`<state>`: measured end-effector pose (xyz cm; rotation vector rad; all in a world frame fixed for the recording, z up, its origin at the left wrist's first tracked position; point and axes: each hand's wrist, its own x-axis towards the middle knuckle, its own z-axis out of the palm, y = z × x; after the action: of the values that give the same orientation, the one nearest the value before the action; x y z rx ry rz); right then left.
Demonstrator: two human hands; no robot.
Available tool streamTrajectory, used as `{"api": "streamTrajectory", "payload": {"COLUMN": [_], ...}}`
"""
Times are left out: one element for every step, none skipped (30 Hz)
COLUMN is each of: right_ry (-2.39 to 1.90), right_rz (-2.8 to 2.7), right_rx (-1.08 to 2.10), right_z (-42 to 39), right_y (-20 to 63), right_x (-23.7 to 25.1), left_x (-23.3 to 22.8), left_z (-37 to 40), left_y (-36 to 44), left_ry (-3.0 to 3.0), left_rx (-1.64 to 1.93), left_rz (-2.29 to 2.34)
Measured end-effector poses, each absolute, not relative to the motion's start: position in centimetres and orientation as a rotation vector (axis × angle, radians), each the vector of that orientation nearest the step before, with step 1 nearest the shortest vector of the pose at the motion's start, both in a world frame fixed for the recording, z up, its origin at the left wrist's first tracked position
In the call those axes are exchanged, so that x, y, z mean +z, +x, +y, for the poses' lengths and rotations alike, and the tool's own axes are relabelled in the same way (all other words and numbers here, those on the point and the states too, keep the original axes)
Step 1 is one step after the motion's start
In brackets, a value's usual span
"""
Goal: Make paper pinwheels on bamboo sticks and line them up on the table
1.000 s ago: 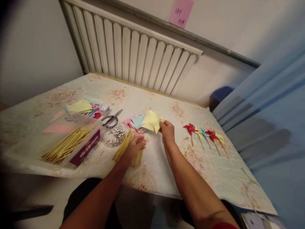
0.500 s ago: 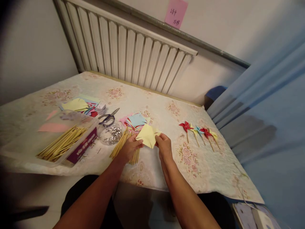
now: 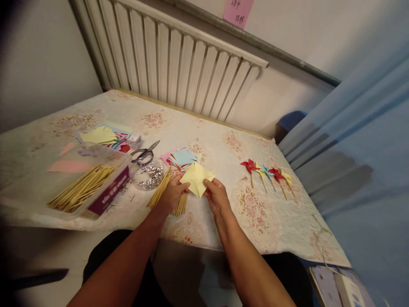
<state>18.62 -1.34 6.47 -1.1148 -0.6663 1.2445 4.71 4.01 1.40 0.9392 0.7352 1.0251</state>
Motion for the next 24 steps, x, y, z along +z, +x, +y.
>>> {"api": "streamTrajectory", "payload": {"right_ry": [-1.109,-1.105,-1.101,-1.095,-1.085,-1.07,-1.049,-1.021,-0.99,-0.962,-0.941,-0.931,-0.932,-0.945,-0.966,-0.987,-1.003,-1.012,-1.015,-1.014,-1.008,-1.001,-0.997,-0.995], "right_rz": [-0.664,-0.664,-0.663,-0.662,-0.66,-0.66,-0.66,-0.663,-0.668,-0.675,-0.681,-0.685,-0.683,-0.675,-0.661,-0.644,-0.627,-0.613,-0.6,-0.587,-0.574,-0.558,-0.538,-0.513], "right_rx": [1.252,1.26,1.267,1.276,1.286,1.299,1.316,1.333,1.349,1.36,1.365,1.364,1.354,1.338,1.318,1.296,1.277,1.261,1.248,1.236,1.221,1.201,1.176,1.146], "right_z": [-1.3,-1.3,-1.3,-1.4,-1.4,-1.4,-1.4,-1.4,-1.3,-1.3,-1.3,-1.2,-1.2,-1.2,-1.2,-1.2,-1.2,-1.2,-1.1,-1.1,-1.1,-1.0,-0.9,-0.8], "right_y": [18.7,18.7,18.8,18.8,18.7,18.6,18.5,18.4,18.3,18.1,18.0,17.9,17.8,17.7,17.7,17.6,17.6,17.6,17.6,17.6,17.7,17.8,17.9,18.1], "right_x": [6.3,6.2,6.0,5.9,5.9,5.8,5.8,5.8,5.7,5.7,5.6,5.4,5.3,5.1,5.0,4.9,4.8,4.8,4.8,4.8,4.8,4.8,4.7,4.7], "left_x": [1.4,1.4,1.5,1.6,1.7,1.9,2.1,2.3,2.4,2.5,2.5,2.5,2.5,2.4,2.3,2.1,2.0,1.8,1.7,1.6,1.6,1.6,1.7,1.8], "left_z": [4.0,4.0,3.9,3.9,3.8,3.7,3.6,3.5,3.4,3.4,3.3,3.3,3.3,3.3,3.3,3.4,3.4,3.5,3.5,3.5,3.5,3.5,3.4,3.3], "left_y": [4.7,4.7,4.7,4.6,4.6,4.5,4.5,4.4,4.4,4.4,4.4,4.4,4.3,4.3,4.3,4.3,4.4,4.5,4.6,4.7,4.8,5.0,5.1,5.2], "left_ry": [0.933,0.929,0.927,0.924,0.918,0.908,0.9,0.898,0.9,0.908,0.925,0.946,0.971,0.995,1.018,1.04,1.054,1.062,1.064,1.063,1.061,1.059,1.056,1.058], "left_rx": [1.026,1.026,1.025,1.021,1.017,1.011,1.003,0.996,0.994,0.994,0.99,0.986,0.981,0.979,0.984,0.993,1.01,1.033,1.056,1.077,1.094,1.108,1.118,1.119], "left_rz": [0.733,0.73,0.723,0.708,0.691,0.673,0.658,0.649,0.648,0.652,0.657,0.664,0.674,0.685,0.699,0.712,0.725,0.738,0.75,0.759,0.761,0.749,0.722,0.684]}}
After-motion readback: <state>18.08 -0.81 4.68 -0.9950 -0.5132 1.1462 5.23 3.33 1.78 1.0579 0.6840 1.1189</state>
